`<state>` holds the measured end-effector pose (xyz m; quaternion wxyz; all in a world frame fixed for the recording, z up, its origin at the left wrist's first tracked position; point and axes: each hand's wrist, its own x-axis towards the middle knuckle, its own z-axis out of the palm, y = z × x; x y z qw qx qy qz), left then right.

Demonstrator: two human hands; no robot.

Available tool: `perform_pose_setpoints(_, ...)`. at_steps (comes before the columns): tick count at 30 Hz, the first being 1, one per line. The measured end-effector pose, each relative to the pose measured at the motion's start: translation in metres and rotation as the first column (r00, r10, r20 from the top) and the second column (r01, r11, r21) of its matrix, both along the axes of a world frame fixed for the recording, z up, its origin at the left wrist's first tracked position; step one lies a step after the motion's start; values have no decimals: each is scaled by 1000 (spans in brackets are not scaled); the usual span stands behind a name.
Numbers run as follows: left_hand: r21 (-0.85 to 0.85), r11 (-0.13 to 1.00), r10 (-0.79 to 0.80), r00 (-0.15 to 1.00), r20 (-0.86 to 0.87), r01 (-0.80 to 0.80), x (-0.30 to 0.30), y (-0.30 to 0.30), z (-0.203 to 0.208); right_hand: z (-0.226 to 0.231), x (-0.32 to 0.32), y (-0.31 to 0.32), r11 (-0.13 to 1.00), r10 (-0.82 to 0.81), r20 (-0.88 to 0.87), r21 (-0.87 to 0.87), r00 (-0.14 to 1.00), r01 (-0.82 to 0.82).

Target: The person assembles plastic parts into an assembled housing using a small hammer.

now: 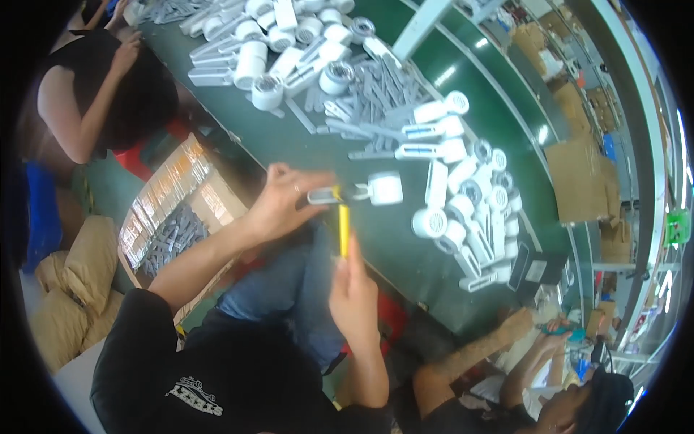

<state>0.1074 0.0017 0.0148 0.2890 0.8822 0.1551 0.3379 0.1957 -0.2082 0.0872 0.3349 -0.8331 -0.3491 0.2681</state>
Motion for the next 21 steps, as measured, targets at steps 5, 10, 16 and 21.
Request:
perform_pose_setpoints(5,138,987,59,987,150,-80,-35,18,24,-20,41,-47,914,-248,197,371,949,162)
perform_pose_setpoints(10,120,912,366,911,190,-391,-24,120,71,-44,78,-62,834,-415,-91,359,905,419)
perform_pose_setpoints(16,299,814,490,865,106,-497,72,284,53,-65,82,-63,741,-393,-327,441,860,506)
perform_pose_setpoints(21,509,813,189,955,230,-283,119,224,82,-71,78,-62,627,-446,-323,553,835,549)
